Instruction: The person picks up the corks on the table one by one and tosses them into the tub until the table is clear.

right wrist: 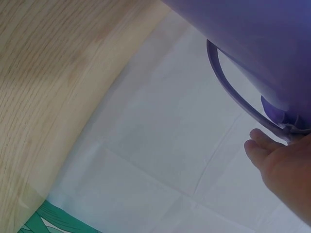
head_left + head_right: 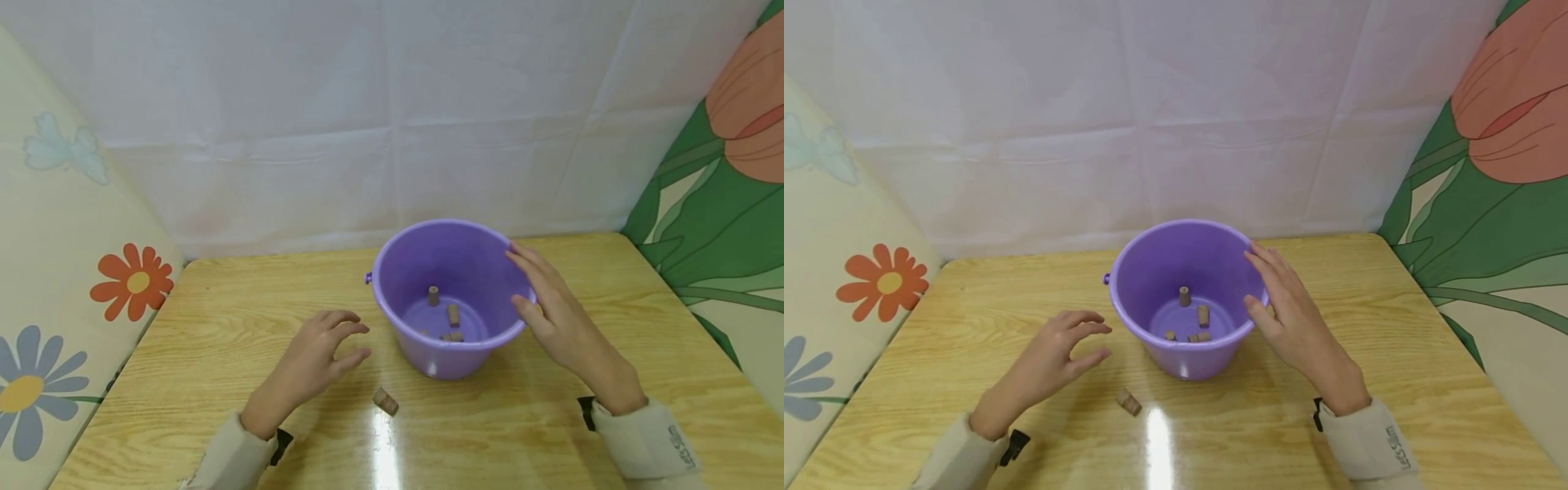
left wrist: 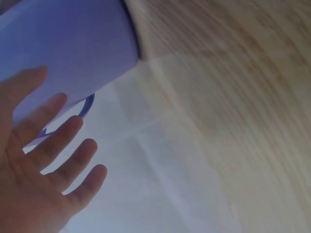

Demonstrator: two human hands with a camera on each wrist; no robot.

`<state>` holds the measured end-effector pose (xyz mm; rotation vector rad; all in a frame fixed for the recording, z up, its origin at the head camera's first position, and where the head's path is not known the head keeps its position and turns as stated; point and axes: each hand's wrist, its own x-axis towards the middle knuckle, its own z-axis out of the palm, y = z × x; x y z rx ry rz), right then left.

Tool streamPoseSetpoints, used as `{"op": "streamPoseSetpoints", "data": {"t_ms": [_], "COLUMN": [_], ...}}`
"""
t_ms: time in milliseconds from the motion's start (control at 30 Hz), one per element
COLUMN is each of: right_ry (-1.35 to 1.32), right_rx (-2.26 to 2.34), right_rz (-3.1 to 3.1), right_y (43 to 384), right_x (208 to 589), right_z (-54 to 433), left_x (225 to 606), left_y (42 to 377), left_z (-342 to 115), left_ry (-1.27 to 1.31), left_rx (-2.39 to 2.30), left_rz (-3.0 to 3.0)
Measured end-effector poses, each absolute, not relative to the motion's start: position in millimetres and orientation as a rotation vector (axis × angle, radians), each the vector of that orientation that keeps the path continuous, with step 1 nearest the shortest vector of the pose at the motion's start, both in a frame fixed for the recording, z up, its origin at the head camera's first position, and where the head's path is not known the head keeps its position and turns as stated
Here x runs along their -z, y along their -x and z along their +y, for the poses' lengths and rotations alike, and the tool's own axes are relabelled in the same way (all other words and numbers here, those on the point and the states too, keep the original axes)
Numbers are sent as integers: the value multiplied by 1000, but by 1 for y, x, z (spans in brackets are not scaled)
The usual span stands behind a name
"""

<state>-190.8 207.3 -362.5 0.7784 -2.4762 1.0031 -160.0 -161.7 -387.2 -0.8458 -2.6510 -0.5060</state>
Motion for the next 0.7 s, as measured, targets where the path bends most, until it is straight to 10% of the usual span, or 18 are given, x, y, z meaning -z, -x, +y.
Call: {"op": "streamPoseSetpoints", "data": {"t_ms": [700], "right_ry": [-778], "right_rx": [-1015], "right_rz": [-2470], "right_y": [190], "right_x": [363], "right_z": [207], "left_x": [413], "left_y": [145], "left_z": [-162], "left_ry": [985], "left_rx": [580], "left_rz": [-2902]}}
